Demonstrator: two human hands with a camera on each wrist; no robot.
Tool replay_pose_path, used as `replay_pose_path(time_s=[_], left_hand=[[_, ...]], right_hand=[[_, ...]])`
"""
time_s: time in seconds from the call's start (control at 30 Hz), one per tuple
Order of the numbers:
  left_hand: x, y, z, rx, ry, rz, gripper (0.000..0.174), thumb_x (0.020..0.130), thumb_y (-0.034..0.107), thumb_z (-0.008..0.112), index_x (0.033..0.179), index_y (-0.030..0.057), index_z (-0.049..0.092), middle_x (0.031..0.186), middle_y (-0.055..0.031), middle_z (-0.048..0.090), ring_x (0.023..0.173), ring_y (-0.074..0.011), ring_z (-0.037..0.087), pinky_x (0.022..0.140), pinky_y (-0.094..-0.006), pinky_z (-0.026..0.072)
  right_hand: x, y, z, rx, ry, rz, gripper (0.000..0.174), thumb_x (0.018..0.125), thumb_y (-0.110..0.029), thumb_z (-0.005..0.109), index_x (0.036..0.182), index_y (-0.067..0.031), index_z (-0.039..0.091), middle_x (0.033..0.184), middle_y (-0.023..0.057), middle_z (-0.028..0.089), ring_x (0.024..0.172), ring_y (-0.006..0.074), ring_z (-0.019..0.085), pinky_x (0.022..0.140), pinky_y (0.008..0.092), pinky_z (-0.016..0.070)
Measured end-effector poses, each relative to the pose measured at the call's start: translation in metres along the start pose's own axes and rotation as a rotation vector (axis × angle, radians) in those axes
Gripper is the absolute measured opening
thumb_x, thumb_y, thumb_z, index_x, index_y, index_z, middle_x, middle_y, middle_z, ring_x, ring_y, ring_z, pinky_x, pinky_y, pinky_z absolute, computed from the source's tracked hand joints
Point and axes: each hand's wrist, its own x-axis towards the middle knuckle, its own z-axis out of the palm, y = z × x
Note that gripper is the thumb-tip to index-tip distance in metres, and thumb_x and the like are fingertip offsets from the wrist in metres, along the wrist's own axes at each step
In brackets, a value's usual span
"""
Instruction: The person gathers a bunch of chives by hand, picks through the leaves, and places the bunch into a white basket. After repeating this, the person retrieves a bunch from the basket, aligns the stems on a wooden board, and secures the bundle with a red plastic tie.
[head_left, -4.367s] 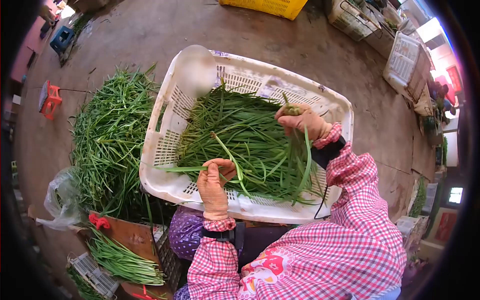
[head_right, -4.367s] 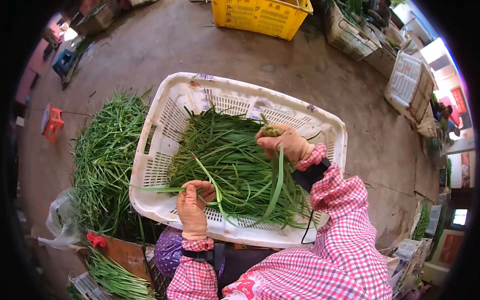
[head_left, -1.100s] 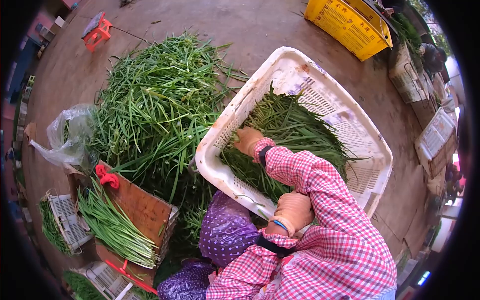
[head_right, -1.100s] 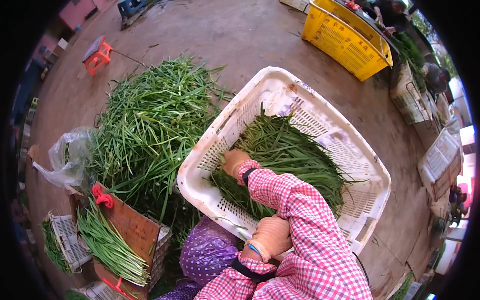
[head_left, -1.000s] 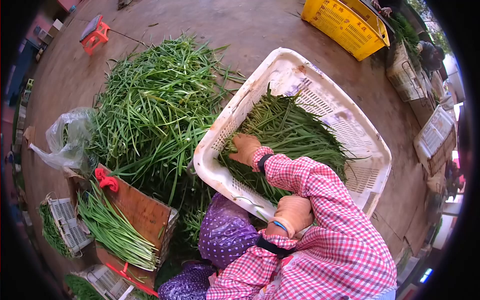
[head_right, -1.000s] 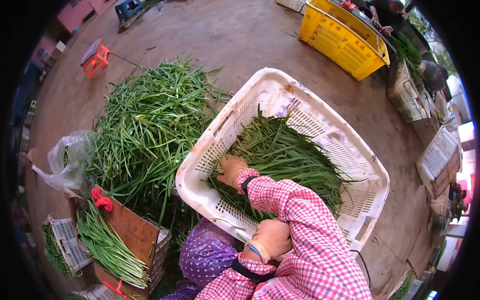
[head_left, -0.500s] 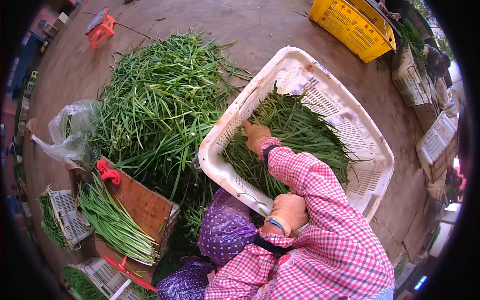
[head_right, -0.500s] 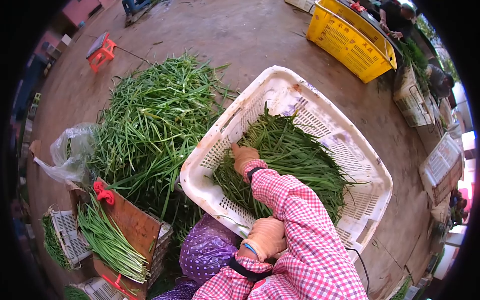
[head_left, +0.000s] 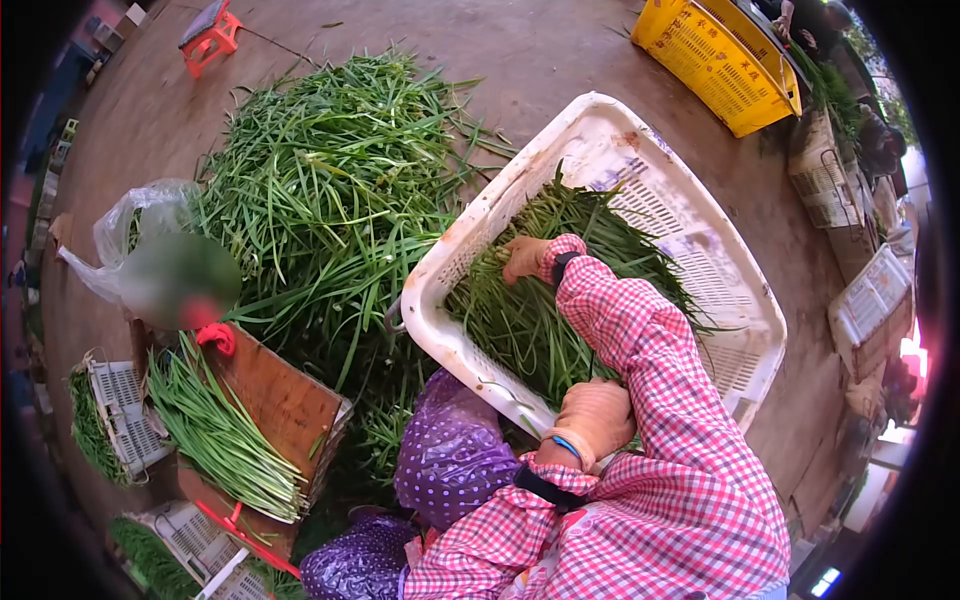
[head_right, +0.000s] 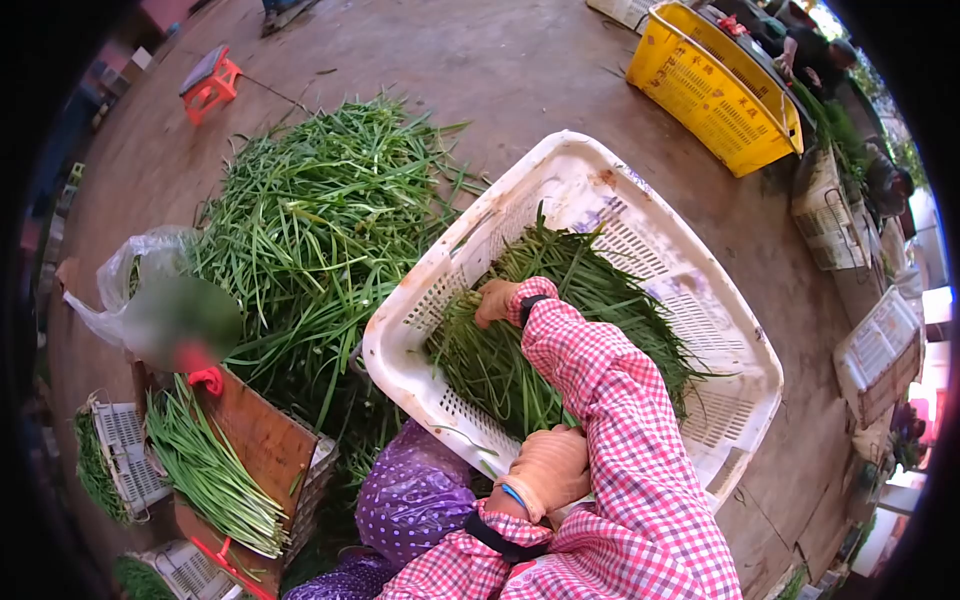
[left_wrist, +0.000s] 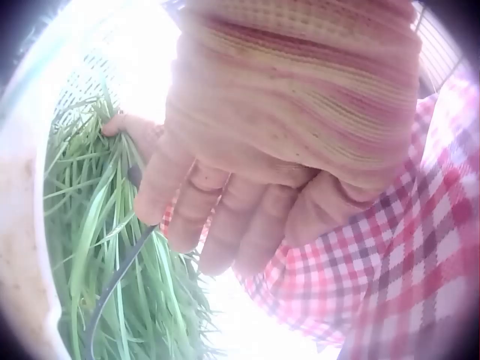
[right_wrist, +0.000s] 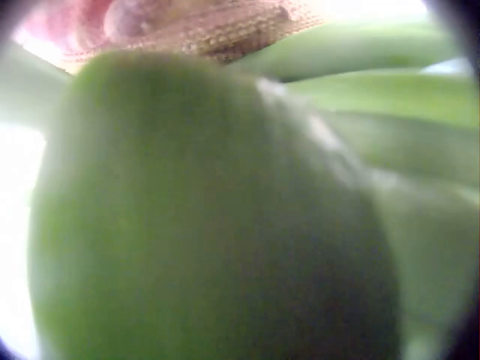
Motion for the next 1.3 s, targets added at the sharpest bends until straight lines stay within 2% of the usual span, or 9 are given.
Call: replay_pose_path(time_s=[0.13, 0.23, 0.33, 0.4, 0.57, 0.9, 1.1, 1.17, 1.3], left_hand=[[0.0, 0.0, -0.005, -0.006, -0.013, 0.023, 0.029, 0.082, 0.024, 0.049, 0.093, 0.0036, 0.066, 0.099, -0.0169, 0.065, 0.095, -0.0309, 0.061, 0.08, -0.0432, 0.0484], [0.002, 0.0, -0.006, 0.037, -0.051, 0.045, 0.029, 0.084, 0.025, 0.048, 0.095, 0.0061, 0.066, 0.098, -0.0148, 0.065, 0.093, -0.0314, 0.061, 0.079, -0.0432, 0.0488], [0.008, -0.01, 0.002, -0.118, 0.371, -0.005, 0.021, 0.084, 0.021, 0.05, 0.09, 0.0075, 0.065, 0.089, -0.0145, 0.065, 0.084, -0.0345, 0.061, 0.073, -0.0425, 0.05], [0.015, -0.023, -0.005, -0.559, 1.013, 0.263, 0.022, 0.083, 0.009, 0.056, 0.103, 0.004, 0.062, 0.1, -0.0134, 0.063, 0.088, -0.0275, 0.061, 0.08, -0.0349, 0.0488], [0.02, -0.042, -0.007, -1.328, 1.411, -0.21, 0.06, 0.094, 0.045, 0.039, 0.136, 0.0024, 0.037, 0.136, -0.012, 0.042, 0.124, -0.0211, 0.039, 0.106, -0.0338, 0.0245], [0.047, -0.066, 0.017, -1.405, 1.136, -0.176, 0.07, 0.091, 0.058, 0.038, 0.129, -0.0005, 0.045, 0.118, -0.0071, 0.054, 0.105, -0.0181, 0.051, 0.095, -0.0304, 0.0366], [0.05, -0.083, 0.022, -1.42, 0.996, -0.263, 0.072, 0.09, 0.06, 0.038, 0.129, -0.0002, 0.046, 0.121, -0.0099, 0.053, 0.108, -0.019, 0.05, 0.095, -0.0312, 0.0363], [0.038, -0.061, 0.014, -1.135, 0.963, -0.31, 0.095, 0.086, 0.069, 0.034, 0.145, -0.0009, 0.01, 0.146, -0.0221, 0.024, 0.135, -0.0311, 0.026, 0.108, -0.0339, 0.0225], [0.022, -0.046, 0.002, -1.113, 0.887, -0.257, 0.1, 0.084, 0.072, 0.034, 0.145, 0.0002, 0.002, 0.147, -0.0227, 0.021, 0.136, -0.0319, 0.024, 0.109, -0.0354, 0.0208]], right_hand=[[0.156, 0.06, 0.06, -0.073, -0.077, -0.096, 0.082, 0.068, -0.028, 0.068, 0.14, -0.0067, 0.035, 0.126, 0.0087, 0.054, 0.106, 0.0223, 0.055, 0.086, 0.0338, 0.0454], [-0.001, -0.002, 0.013, -0.01, 0.1, -0.099, 0.077, 0.064, -0.025, 0.071, 0.135, -0.0074, 0.044, 0.12, 0.0092, 0.058, 0.101, 0.0225, 0.056, 0.086, 0.0329, 0.0453], [-0.037, 0.008, 0.006, 0.346, 0.053, -0.223, 0.064, 0.062, -0.018, 0.072, 0.123, -0.0057, 0.055, 0.108, 0.0089, 0.064, 0.097, 0.0199, 0.058, 0.087, 0.0302, 0.045], [-0.043, 0.023, 0.011, 0.704, -0.002, -0.433, 0.06, 0.062, -0.013, 0.073, 0.119, -0.0039, 0.057, 0.102, 0.0066, 0.066, 0.093, 0.0153, 0.057, 0.085, 0.0277, 0.0452], [-0.073, 0.051, 0.016, 0.667, 0.114, -0.426, 0.053, 0.064, -0.008, 0.071, 0.115, -0.0032, 0.059, 0.096, 0.0035, 0.066, 0.09, 0.0127, 0.056, 0.081, 0.0264, 0.0451], [-0.181, 0.036, 0.048, 0.458, 0.35, -0.612, 0.057, 0.064, -0.018, 0.071, 0.117, -0.0068, 0.053, 0.095, 0.0123, 0.064, 0.089, 0.0226, 0.059, 0.08, 0.0346, 0.0472], [-0.213, 0.018, 0.064, 0.333, 0.514, -0.815, 0.089, 0.064, -0.026, 0.076, 0.139, -0.0075, 0.033, 0.13, 0.015, 0.048, 0.119, 0.0279, 0.048, 0.1, 0.0337, 0.0377], [-0.216, 0.009, 0.067, 0.262, 0.528, -0.809, 0.088, 0.063, -0.028, 0.077, 0.137, -0.0075, 0.035, 0.129, 0.016, 0.049, 0.117, 0.0296, 0.05, 0.098, 0.0343, 0.0399], [-0.212, 0.003, 0.073, 0.233, 0.675, -0.773, 0.073, 0.064, -0.025, 0.076, 0.129, -0.0101, 0.047, 0.11, 0.0141, 0.061, 0.1, 0.03, 0.06, 0.085, 0.0369, 0.0476]])
